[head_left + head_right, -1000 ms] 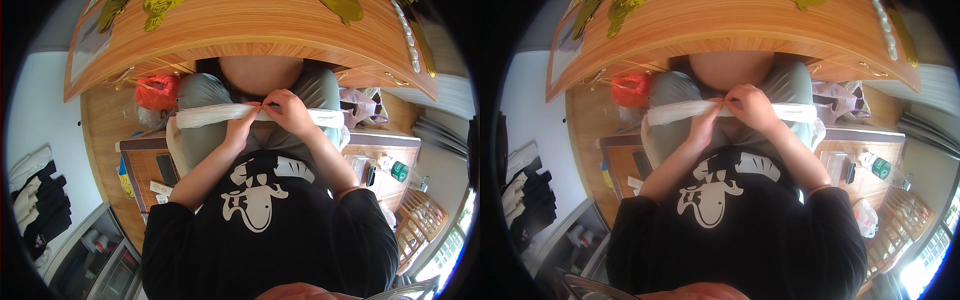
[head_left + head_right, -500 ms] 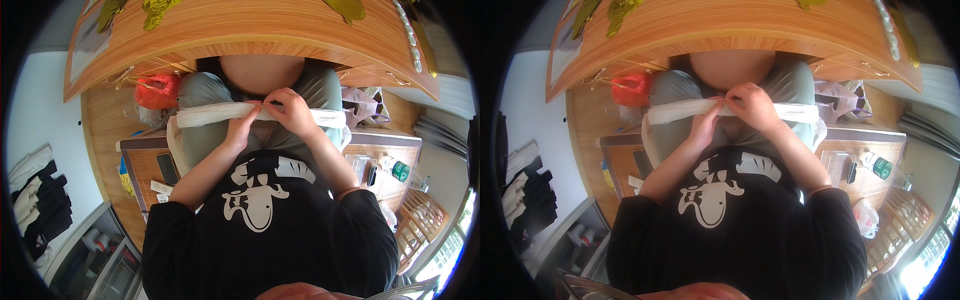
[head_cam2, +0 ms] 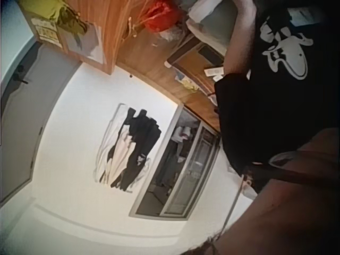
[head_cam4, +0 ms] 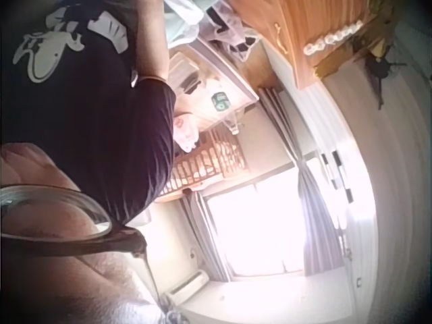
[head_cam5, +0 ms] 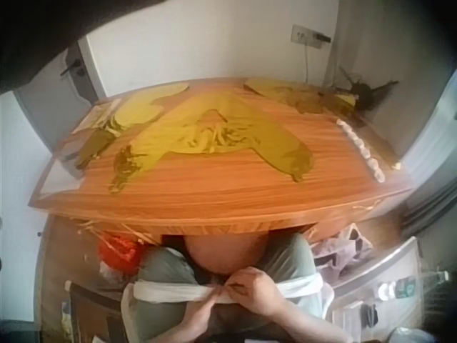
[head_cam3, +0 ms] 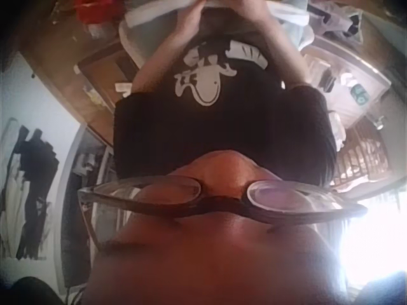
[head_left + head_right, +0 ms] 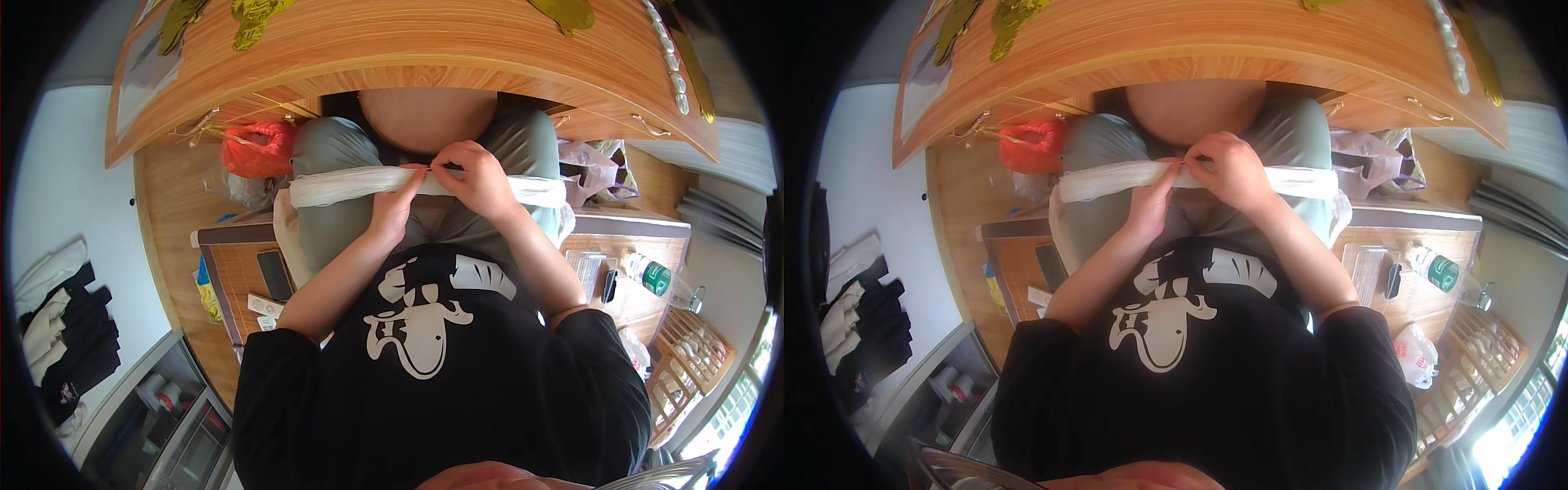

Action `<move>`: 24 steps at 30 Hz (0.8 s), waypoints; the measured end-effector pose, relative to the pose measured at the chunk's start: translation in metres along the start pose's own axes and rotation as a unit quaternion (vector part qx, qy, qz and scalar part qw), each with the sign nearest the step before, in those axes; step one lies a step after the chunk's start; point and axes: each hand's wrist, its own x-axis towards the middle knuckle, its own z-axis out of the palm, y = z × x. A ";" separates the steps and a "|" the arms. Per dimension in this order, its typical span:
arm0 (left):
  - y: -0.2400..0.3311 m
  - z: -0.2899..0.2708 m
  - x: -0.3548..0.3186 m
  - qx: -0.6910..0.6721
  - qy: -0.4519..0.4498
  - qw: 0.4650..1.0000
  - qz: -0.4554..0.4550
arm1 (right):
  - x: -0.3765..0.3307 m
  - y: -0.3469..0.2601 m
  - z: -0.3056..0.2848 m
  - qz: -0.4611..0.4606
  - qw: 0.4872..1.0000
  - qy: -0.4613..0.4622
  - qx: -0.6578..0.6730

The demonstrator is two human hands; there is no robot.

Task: The recorder is preparing ribbons and gold letter balloons for decoration.

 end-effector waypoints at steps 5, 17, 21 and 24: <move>0.002 0.001 -0.001 0.013 0.001 1.000 0.004 | 0.000 0.000 -0.001 -0.007 1.000 0.010 -0.005; 0.021 -0.010 -0.022 -0.211 0.030 0.931 -0.295 | 0.000 -0.013 -0.099 0.131 0.966 -0.209 -0.072; 0.066 0.006 -0.074 -0.092 0.060 0.935 -0.338 | 0.000 -0.038 -0.143 0.145 0.974 -0.173 -0.014; 0.102 0.014 -0.106 -0.086 -0.024 0.939 -0.332 | 0.005 -0.068 -0.163 0.062 0.969 -0.150 0.188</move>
